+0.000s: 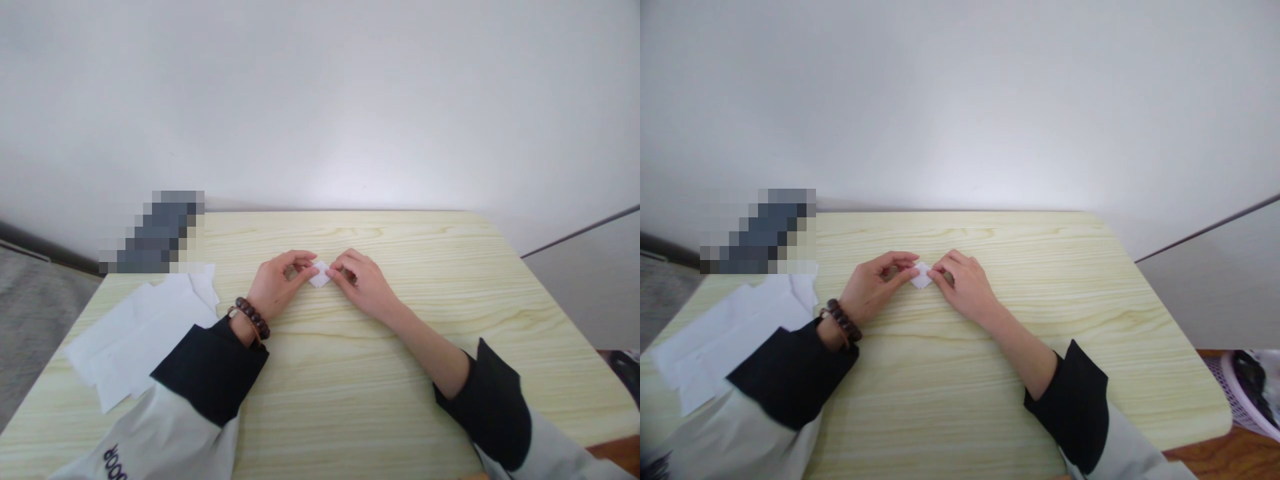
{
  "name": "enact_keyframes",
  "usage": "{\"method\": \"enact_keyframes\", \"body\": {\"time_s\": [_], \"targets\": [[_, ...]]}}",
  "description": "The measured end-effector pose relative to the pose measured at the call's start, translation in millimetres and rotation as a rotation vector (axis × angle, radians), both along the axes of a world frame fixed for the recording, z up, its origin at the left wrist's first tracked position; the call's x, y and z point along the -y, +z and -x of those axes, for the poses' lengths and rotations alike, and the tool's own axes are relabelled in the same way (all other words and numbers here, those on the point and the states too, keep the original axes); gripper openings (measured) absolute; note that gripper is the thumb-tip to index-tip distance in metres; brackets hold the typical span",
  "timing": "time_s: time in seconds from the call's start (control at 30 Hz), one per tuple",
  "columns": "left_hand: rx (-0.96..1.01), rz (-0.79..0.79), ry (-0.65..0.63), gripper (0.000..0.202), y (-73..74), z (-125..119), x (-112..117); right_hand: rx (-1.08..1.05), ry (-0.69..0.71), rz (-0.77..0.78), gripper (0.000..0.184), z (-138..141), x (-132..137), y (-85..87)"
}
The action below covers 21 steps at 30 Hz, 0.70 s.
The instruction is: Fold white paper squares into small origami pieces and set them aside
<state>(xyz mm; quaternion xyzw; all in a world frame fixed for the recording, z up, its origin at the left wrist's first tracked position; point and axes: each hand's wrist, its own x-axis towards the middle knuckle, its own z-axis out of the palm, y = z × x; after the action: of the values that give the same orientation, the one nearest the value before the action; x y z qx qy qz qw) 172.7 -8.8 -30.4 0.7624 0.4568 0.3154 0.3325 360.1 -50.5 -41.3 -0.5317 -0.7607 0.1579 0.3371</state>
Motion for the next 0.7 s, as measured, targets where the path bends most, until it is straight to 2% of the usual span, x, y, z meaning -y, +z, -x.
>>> {"method": "enact_keyframes", "body": {"time_s": [0.2,0.47,0.7], "targets": [[-0.016,0.051,0.000,0.033,5.0,1,2,-0.147,0.034,-0.004,0.022,0,2,2.8],[0.155,0.235,-0.017,0.033,6.5,4,1,-0.285,-0.062,0.108,0.017,1,2,3.7],[0.227,0.316,0.006,0.028,13.6,3,4,-0.373,-0.040,0.137,0.018,-1,2,2.3]]}}
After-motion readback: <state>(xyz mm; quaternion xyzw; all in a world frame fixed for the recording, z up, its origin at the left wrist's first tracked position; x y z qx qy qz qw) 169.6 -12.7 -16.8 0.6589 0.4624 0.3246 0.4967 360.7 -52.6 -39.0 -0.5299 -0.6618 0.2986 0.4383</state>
